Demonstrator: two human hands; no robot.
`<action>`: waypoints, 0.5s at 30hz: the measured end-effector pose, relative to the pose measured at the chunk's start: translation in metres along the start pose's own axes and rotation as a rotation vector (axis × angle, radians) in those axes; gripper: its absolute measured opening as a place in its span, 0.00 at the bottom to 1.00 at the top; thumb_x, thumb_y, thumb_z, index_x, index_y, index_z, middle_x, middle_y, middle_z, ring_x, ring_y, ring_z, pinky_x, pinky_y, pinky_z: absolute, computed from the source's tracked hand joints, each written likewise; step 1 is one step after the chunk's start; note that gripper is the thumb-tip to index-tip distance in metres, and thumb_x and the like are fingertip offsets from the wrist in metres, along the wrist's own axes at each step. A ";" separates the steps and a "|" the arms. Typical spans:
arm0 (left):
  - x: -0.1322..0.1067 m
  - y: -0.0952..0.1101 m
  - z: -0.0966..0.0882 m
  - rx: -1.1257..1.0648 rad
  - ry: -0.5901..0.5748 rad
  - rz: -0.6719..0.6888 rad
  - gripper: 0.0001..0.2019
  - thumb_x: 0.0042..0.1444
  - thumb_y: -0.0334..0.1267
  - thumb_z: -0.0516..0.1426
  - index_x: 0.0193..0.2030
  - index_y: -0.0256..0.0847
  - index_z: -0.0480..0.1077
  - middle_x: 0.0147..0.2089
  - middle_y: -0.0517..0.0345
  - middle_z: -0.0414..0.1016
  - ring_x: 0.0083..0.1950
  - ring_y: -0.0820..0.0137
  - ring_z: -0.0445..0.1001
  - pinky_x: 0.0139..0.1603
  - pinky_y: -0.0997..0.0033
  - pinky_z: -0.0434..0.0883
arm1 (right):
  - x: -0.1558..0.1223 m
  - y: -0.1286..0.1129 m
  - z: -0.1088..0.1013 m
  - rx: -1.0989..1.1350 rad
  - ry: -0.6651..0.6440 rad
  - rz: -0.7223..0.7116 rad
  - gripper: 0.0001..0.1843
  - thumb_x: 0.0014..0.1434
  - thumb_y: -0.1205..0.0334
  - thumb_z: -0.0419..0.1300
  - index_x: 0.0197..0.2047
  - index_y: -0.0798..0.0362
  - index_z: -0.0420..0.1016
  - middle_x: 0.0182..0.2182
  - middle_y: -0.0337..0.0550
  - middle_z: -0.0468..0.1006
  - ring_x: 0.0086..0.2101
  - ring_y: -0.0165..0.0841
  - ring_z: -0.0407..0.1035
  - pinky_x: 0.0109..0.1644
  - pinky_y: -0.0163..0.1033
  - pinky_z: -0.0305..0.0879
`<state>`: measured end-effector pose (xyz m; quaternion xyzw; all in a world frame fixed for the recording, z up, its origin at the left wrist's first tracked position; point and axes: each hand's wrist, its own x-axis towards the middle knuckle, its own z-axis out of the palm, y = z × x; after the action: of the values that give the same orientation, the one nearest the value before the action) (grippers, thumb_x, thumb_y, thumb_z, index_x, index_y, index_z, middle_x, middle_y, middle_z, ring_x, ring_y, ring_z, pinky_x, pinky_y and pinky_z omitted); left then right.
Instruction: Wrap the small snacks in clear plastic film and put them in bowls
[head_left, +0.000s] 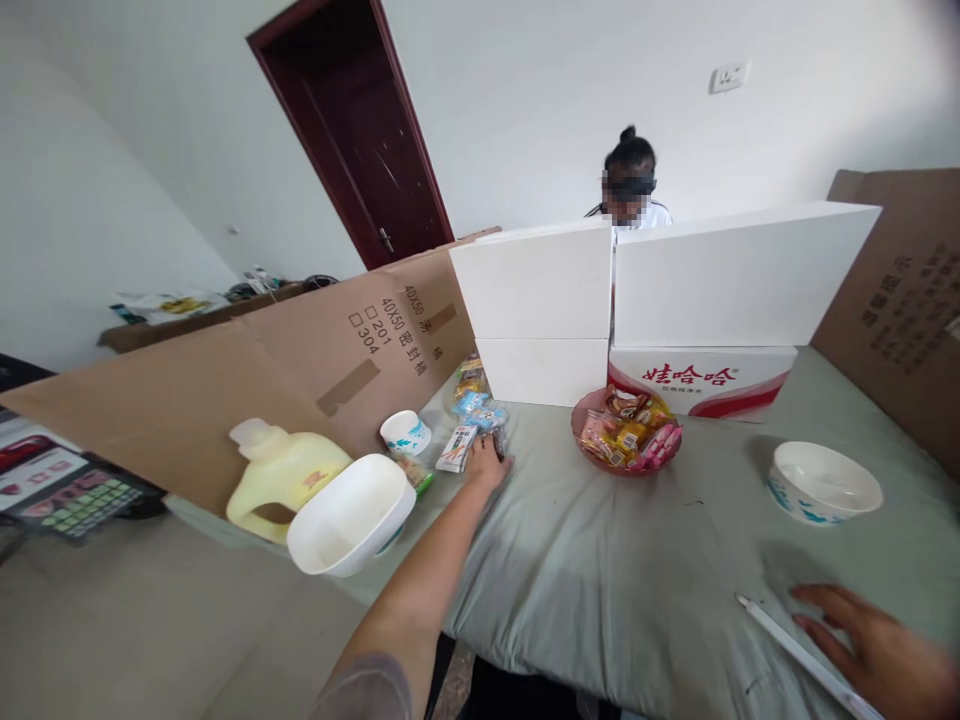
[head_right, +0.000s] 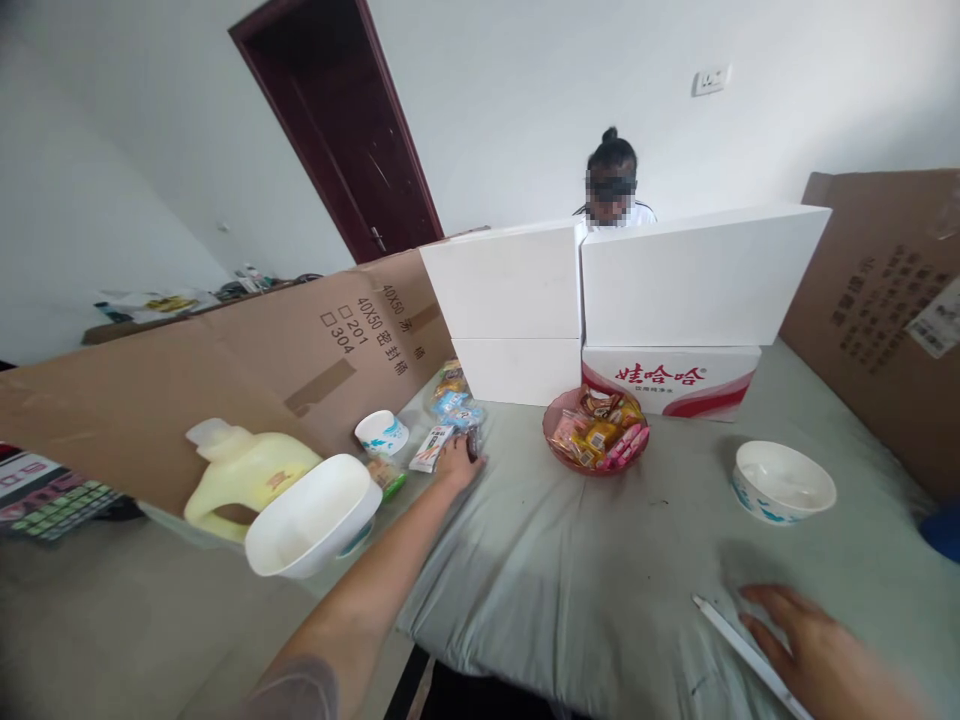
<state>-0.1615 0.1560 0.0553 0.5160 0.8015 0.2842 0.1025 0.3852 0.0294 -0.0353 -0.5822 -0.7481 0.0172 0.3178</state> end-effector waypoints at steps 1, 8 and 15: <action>0.000 0.000 0.000 -0.004 -0.009 0.007 0.29 0.46 0.33 0.64 0.56 0.35 0.63 0.64 0.36 0.58 0.67 0.45 0.54 0.65 0.46 0.52 | -0.012 -0.008 0.006 0.039 -0.060 -0.024 0.12 0.53 0.40 0.56 0.36 0.30 0.78 0.35 0.51 0.82 0.29 0.43 0.76 0.30 0.46 0.71; -0.075 0.036 0.027 -0.183 -0.219 0.264 0.21 0.51 0.28 0.56 0.53 0.40 0.67 0.55 0.51 0.71 0.57 0.62 0.69 0.60 0.61 0.65 | -0.043 -0.054 0.015 -0.101 -0.014 -0.115 0.17 0.60 0.47 0.53 0.48 0.43 0.73 0.41 0.47 0.79 0.41 0.44 0.74 0.45 0.51 0.71; -0.187 0.057 0.058 -0.339 -0.609 0.325 0.13 0.63 0.40 0.47 0.50 0.41 0.66 0.29 0.62 0.72 0.26 0.70 0.72 0.29 0.70 0.72 | -0.042 -0.075 0.000 -0.161 -0.124 -0.090 0.16 0.66 0.60 0.47 0.51 0.48 0.72 0.39 0.45 0.76 0.38 0.38 0.70 0.46 0.45 0.68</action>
<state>-0.0072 0.0281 0.0157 0.6727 0.5838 0.2591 0.3735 0.3259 -0.0314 -0.0243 -0.5696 -0.7906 -0.0214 0.2236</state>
